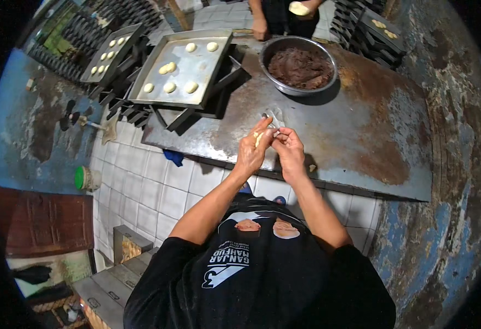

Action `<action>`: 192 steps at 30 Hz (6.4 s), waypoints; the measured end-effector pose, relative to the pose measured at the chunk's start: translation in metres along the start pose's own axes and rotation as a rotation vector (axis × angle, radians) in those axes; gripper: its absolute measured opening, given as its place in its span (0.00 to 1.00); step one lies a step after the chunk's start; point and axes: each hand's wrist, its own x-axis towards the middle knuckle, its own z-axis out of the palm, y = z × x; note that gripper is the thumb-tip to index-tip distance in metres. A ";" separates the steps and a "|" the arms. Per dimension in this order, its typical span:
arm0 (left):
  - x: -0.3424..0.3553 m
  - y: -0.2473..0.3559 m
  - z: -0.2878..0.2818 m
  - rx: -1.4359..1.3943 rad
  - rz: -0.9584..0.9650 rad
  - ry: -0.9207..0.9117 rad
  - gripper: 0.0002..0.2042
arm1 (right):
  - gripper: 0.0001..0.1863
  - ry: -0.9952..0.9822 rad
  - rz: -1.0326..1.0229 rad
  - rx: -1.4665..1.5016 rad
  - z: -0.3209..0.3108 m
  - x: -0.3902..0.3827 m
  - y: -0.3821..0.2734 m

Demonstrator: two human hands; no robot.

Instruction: The person fills dough balls with a dark filling using a spoon, rolls them by hand, and places them onto metal trays. The person then stacks the filled trays onto a large vertical rack.

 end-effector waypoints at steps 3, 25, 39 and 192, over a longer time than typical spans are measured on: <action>-0.005 0.007 -0.032 0.112 -0.012 -0.132 0.16 | 0.09 -0.284 0.315 0.475 -0.005 0.014 0.008; 0.128 -0.045 -0.318 -0.609 -0.477 0.299 0.31 | 0.18 -0.564 0.623 -0.081 0.344 0.179 0.004; 0.108 -0.127 -0.553 -0.182 -0.376 0.394 0.17 | 0.29 -0.203 -0.657 -1.495 0.390 0.403 0.161; 0.058 -0.045 -0.259 -0.608 -0.373 0.115 0.27 | 0.20 -0.469 0.471 0.491 0.277 0.075 0.016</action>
